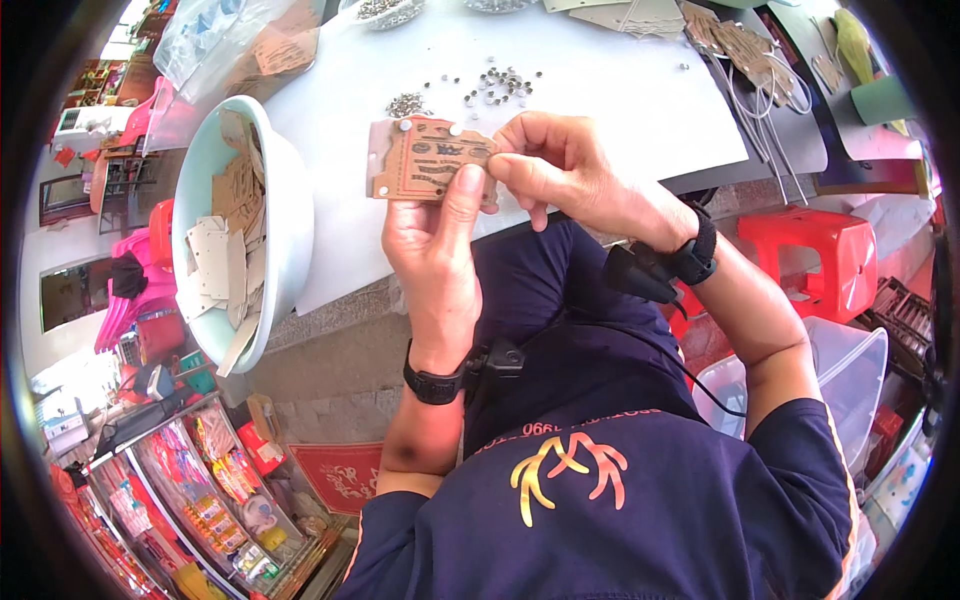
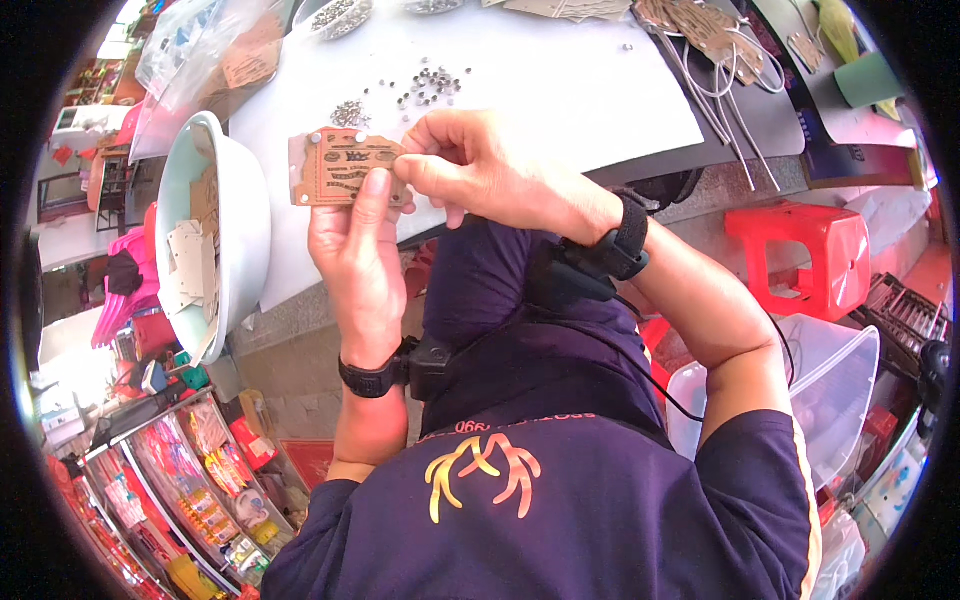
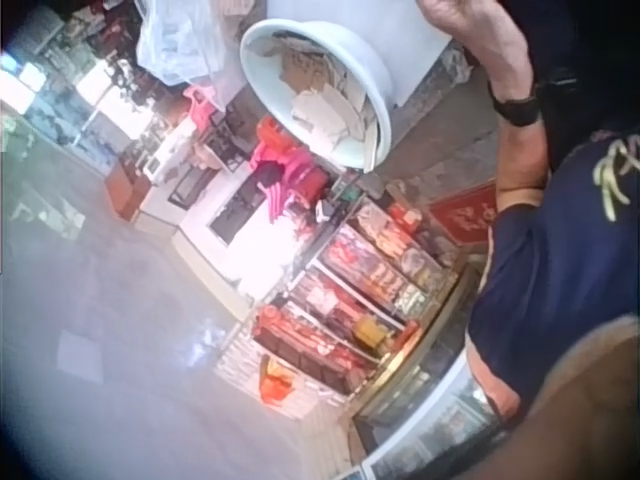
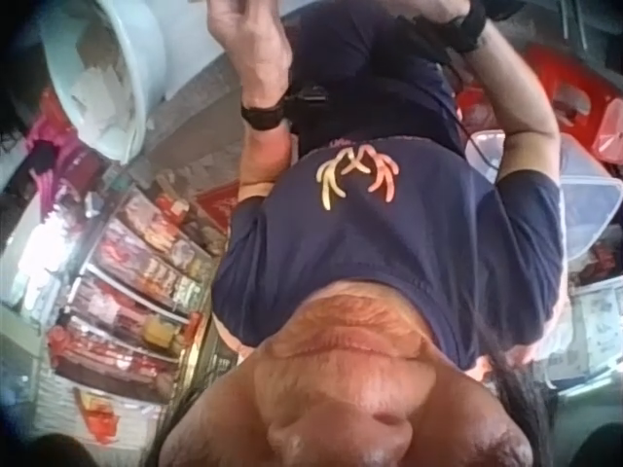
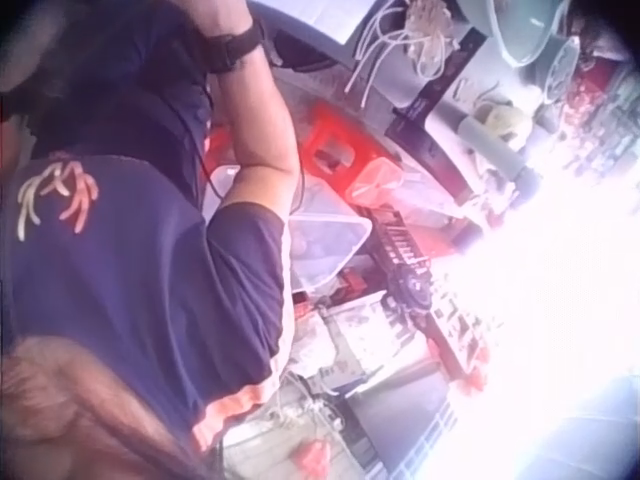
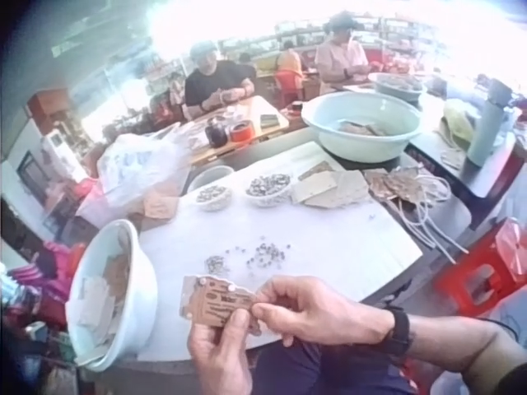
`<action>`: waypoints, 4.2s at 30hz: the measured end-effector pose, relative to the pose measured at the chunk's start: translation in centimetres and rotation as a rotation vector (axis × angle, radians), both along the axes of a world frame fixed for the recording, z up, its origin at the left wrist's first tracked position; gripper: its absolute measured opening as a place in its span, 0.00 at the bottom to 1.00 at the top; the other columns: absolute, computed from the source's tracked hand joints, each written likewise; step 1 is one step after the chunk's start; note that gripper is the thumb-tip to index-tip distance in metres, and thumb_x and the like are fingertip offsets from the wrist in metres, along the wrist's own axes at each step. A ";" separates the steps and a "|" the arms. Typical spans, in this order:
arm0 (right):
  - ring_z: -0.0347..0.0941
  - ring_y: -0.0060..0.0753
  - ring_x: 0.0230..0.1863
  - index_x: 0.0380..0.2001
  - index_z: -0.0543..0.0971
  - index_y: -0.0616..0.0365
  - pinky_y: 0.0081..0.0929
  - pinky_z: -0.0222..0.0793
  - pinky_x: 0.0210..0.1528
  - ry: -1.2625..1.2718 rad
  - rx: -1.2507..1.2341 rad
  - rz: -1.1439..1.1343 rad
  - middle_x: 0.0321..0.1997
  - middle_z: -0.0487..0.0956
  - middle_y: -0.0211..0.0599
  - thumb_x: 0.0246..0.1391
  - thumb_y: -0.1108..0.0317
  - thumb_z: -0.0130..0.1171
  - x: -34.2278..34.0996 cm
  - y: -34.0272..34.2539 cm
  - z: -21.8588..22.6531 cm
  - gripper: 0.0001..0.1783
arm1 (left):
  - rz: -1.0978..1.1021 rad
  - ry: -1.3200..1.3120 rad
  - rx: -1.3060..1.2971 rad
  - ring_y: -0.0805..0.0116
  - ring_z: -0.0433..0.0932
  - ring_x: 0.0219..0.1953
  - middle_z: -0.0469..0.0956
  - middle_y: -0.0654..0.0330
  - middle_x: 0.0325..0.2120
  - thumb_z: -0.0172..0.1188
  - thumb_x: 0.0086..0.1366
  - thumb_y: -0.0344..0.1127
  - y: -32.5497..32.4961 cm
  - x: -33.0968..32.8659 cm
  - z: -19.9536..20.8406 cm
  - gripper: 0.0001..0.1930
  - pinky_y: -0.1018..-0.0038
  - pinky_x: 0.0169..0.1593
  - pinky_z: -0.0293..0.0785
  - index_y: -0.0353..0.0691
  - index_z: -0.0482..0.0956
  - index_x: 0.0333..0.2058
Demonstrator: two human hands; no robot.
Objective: Manually attaching small metal studs or rivets to cardboard or leather shoe upper components.
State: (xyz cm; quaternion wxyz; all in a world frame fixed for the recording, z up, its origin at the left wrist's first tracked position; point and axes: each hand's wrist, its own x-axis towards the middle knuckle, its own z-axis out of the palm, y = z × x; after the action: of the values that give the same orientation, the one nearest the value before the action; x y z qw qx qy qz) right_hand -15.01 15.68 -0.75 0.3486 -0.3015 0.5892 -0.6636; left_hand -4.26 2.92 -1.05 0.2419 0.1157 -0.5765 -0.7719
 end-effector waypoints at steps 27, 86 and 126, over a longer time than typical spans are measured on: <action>0.69 0.12 0.26 0.35 0.81 0.60 0.15 0.68 0.26 -0.064 -0.058 -0.100 0.26 0.75 0.23 0.61 0.61 0.59 0.2 1.4 1.4 0.12 | -0.252 -0.104 0.173 0.74 0.77 0.34 0.80 0.60 0.35 0.58 0.66 0.30 -0.6 0.4 0.9 0.12 0.76 0.38 0.73 0.34 0.76 0.47; 0.64 0.10 0.20 0.38 0.77 0.62 0.12 0.60 0.22 -0.146 -0.070 -0.094 0.22 0.73 0.21 0.63 0.61 0.57 1.2 0.4 0.9 0.13 | -0.317 -0.014 -0.410 0.79 0.64 0.18 0.68 0.67 0.16 0.44 0.65 0.29 -1.1 -0.5 -0.1 0.10 0.79 0.22 0.58 0.36 0.70 0.25; 0.68 0.17 0.21 0.33 0.79 0.60 0.18 0.64 0.23 0.567 -0.041 -0.341 0.25 0.75 0.29 0.52 0.68 0.66 0.9 1.8 0.4 0.09 | -0.293 0.135 -0.158 0.73 0.78 0.33 0.80 0.56 0.37 0.55 0.68 0.27 -1.9 -1.5 -1.6 0.12 0.80 0.29 0.72 0.32 0.72 0.49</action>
State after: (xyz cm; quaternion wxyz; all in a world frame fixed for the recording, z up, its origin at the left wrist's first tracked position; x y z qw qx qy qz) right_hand -14.10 17.44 -0.39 0.0488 -0.3782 0.6913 -0.6137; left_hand -5.80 0.97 -2.66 0.1733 -0.0411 -0.6283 -0.7573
